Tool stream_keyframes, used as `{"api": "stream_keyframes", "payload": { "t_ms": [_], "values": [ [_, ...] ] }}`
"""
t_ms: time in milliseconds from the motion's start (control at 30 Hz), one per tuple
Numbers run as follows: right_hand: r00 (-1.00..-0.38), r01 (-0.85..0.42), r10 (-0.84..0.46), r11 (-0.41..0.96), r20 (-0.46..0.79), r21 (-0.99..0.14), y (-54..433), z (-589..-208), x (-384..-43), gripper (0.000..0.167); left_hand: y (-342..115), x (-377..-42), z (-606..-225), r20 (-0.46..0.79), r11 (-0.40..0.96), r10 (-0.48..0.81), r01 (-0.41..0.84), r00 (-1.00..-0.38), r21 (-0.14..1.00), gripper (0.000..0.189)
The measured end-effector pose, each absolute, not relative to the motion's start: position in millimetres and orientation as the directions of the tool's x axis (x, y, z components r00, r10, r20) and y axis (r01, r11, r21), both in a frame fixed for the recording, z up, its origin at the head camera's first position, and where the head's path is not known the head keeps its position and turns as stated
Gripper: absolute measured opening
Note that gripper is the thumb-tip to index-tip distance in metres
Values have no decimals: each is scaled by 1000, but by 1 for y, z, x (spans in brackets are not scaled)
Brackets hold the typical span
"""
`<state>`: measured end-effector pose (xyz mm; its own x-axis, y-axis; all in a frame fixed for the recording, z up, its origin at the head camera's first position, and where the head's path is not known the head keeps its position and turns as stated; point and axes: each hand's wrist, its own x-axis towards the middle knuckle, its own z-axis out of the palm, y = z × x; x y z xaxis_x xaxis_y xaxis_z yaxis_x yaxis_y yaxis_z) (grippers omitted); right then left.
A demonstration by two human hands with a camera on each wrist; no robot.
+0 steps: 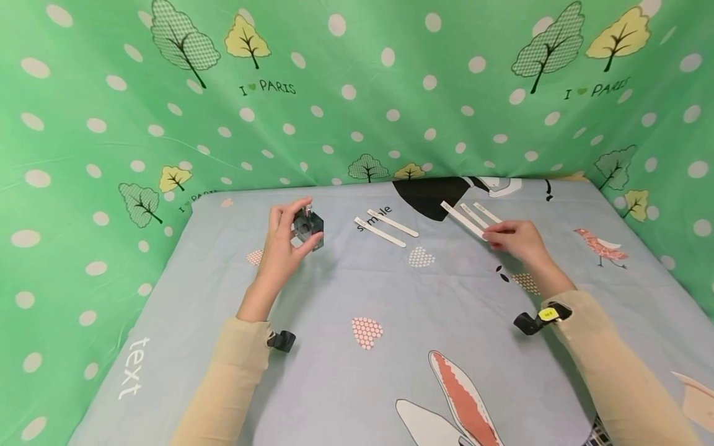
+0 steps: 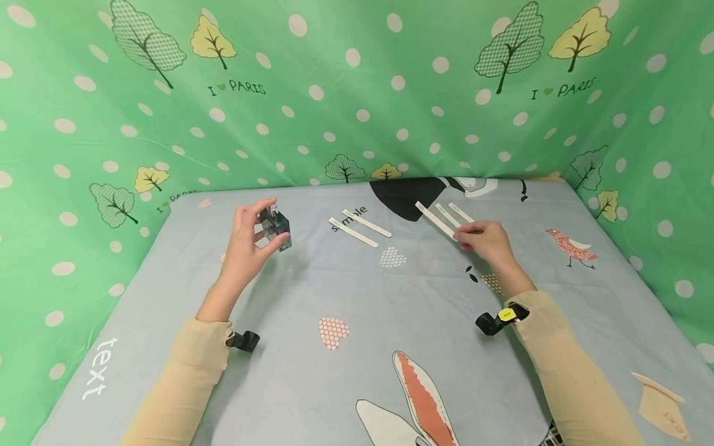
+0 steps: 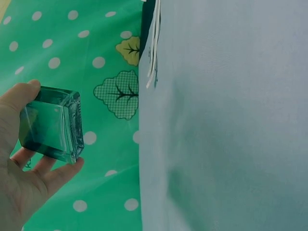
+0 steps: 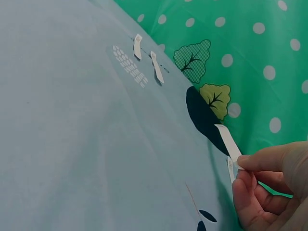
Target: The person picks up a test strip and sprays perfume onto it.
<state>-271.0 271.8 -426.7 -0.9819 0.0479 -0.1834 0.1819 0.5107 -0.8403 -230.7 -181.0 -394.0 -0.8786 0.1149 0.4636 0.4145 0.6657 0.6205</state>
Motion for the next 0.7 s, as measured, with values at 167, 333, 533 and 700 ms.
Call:
{"api": "stream_keyframes", "payload": {
  "t_ms": [167,333,533,700],
  "values": [
    [-979,198,64,501,-193,-842,274,-431,-269,43,-180,-231,-394,466,664,119,420,-877,619,67],
    [-976,218,83,483,-203,-848,274,-434,-269,43,-181,-231,-395,469,660,118,422,-875,621,67],
    [-973,232,97,469,-211,-852,275,-435,-268,43,-181,-231,-395,470,658,118,424,-874,623,67],
    [-972,234,105,484,-209,-843,275,-435,-267,42,-181,-230,-395,470,663,118,422,-874,618,67]
  ]
}}
